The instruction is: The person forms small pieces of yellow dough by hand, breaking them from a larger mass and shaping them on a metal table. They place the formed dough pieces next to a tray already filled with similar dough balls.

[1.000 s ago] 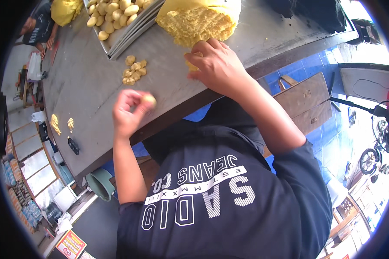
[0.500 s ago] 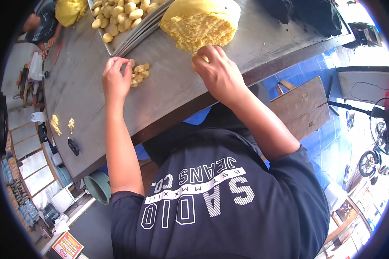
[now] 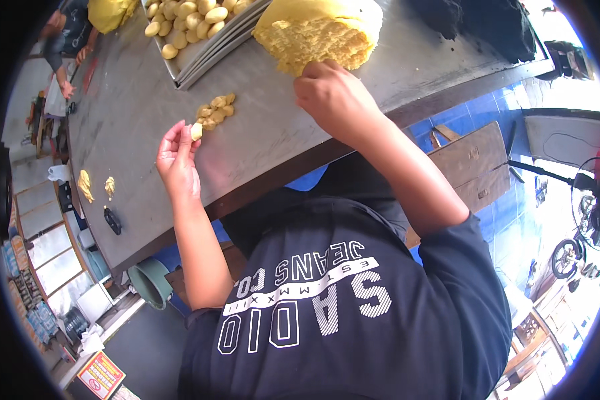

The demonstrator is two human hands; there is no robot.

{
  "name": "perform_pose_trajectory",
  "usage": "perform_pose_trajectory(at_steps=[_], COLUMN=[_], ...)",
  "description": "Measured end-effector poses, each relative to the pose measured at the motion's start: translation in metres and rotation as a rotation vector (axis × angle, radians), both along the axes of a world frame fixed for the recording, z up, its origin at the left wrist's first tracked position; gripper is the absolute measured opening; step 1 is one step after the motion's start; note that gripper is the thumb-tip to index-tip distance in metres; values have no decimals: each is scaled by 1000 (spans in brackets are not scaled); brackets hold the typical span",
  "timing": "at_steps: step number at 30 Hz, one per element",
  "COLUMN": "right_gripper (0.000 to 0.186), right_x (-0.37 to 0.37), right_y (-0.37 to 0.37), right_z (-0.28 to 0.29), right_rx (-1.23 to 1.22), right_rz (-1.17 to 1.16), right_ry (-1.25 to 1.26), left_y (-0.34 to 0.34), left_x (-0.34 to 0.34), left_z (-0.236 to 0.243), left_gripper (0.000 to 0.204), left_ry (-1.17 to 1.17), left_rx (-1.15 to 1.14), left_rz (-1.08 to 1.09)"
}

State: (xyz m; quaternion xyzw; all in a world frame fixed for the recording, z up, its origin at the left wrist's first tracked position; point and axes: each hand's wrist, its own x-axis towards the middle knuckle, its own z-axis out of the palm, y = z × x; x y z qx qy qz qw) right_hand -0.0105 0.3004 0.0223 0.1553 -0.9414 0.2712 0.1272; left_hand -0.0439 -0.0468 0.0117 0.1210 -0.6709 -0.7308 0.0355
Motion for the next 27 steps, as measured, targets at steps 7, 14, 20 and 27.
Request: perform_pose_trajectory(at_steps=[7,14,20,27], right_gripper=[21,14,22,20], right_x=[16,-1,18,19], right_y=[10,-2,3,10], right_z=[-9,-6,7,-10], right_rx=[8,224,-98,2], right_rz=[-116,-97,-120,-76], right_ry=[85,14,5,53], left_y=[-7,-8,5,23], left_x=[-1,-1,39,48], left_z=[-4,3,2,9], left_gripper=[19,31,39,40], left_ry=[49,125,582,570], left_rx=[-110,-110,-924,-1461], left_rz=[-48,-94,-559,-618])
